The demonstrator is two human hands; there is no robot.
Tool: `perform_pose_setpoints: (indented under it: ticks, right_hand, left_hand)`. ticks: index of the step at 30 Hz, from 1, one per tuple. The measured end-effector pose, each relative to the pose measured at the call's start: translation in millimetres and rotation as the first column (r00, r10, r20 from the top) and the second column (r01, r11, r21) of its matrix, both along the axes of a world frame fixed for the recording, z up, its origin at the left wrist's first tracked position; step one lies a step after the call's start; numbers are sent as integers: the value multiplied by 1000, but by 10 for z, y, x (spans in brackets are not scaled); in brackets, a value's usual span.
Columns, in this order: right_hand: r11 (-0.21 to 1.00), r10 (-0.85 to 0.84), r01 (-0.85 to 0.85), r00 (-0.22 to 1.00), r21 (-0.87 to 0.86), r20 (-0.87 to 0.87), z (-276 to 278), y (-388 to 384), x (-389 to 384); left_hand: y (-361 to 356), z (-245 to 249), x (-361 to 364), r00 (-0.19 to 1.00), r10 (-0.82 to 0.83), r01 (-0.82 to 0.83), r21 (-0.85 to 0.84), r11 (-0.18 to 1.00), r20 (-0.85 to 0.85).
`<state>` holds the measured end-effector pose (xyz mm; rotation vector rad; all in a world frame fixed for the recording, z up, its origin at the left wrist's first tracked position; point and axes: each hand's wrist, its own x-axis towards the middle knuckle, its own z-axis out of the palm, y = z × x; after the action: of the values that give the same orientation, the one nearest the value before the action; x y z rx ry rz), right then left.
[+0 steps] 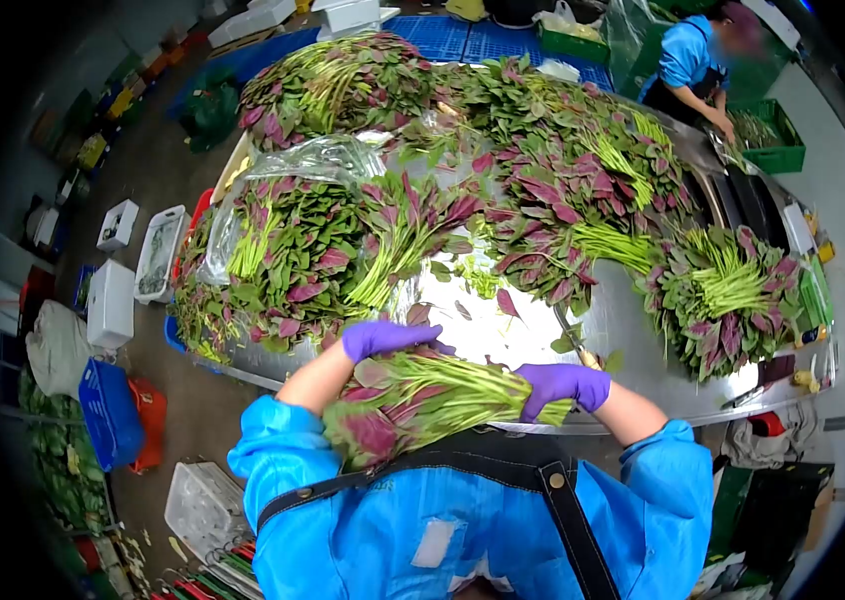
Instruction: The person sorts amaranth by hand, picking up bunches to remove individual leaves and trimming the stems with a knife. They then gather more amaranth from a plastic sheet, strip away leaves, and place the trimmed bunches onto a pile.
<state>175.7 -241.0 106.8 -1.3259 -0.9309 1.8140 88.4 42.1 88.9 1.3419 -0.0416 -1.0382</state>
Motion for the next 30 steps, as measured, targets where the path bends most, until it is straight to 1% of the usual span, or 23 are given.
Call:
perform_pose_setpoints:
  ticks: [1,2,3,5,6,7,8,9,11,12,13,15,17,21,22,23,24,25,26,27,28,29,30]
  right_hand:
    - [993,-58,45,990,-106,-127,-17,-65,73]
    - [987,-87,58,977,-153,-193,-152,-154,147]
    - [977,-117,65,959,-201,-259,-320,-229,200]
    - [984,-81,29,952,-177,-295,-412,-273,236]
    - [985,-40,-6,965,-172,-261,-385,-250,249]
    - [985,6,-44,974,-168,-226,-360,-232,260]
    - [988,19,-60,960,-139,-279,-411,-232,280]
    - [989,18,-59,959,-137,-283,-402,-215,299]
    - [984,84,-117,969,-135,-231,-351,-139,326]
    - [976,146,-174,968,-129,-205,-335,-94,336]
    - [977,143,-170,968,-124,-206,-286,-44,347]
    - [944,317,-324,944,-70,-93,-199,23,342]
    - [947,319,-321,945,-23,-73,-429,-6,387]
    - [971,222,-234,960,-49,-168,-390,127,595]
    - [968,225,-238,962,-74,-153,-439,173,673]
    - [965,229,-243,963,-98,-140,-491,225,751]
    - [965,216,-230,970,-128,-112,-265,303,801]
    - [974,199,-205,977,95,72,-254,385,826]
    - [987,30,-85,933,139,358,-193,362,853]
    - [976,-148,18,785,217,602,-3,359,856]
    - [884,-442,126,534,449,721,90,374,799]
    - [817,-576,145,184,558,796,217,381,758]
    - [761,-647,186,156,622,746,105,374,704]
  left_hand:
    - [0,-71,-237,920,167,-246,-190,950,-355]
    - [-30,-171,-310,994,21,-1,-179,984,107]
    - [-105,-162,-406,996,1,16,-182,983,94]
    - [-249,-40,-613,986,57,-112,-363,925,-158]
    - [-314,-6,-672,985,50,-108,-365,925,-164]
    - [-382,23,-720,999,-27,18,-182,983,-46]
    - [-437,31,-752,991,-125,124,23,992,55]
    - [-485,-13,-760,991,-127,126,24,992,50]
    - [-554,-274,-770,989,-105,117,116,986,-105]
    - [-539,-836,-845,980,-188,197,282,939,-61]
    - [-557,-1233,-897,977,-205,213,337,917,-61]
    - [-598,-1621,-936,989,-145,151,281,948,-43]
    - [-617,-1755,-958,997,-76,80,174,981,-28]
    - [-469,-1648,-917,995,97,-100,-138,985,-30]
    - [-504,-849,-773,967,171,-219,-273,937,-188]
    - [-467,-431,-675,963,174,-235,-321,918,-205]
    - [-417,-270,-631,968,168,-223,-331,917,-186]
    - [-378,-147,-622,970,175,-225,-343,912,-169]
    - [-335,-74,-629,969,197,-239,-350,906,-152]
    - [-320,-25,-652,963,229,-267,-354,896,-144]
    - [-314,-6,-674,954,264,-299,-363,882,-144]
    - [-344,-16,-703,938,312,-347,-374,860,-152]
    - [-378,-44,-715,916,364,-401,-387,831,-168]
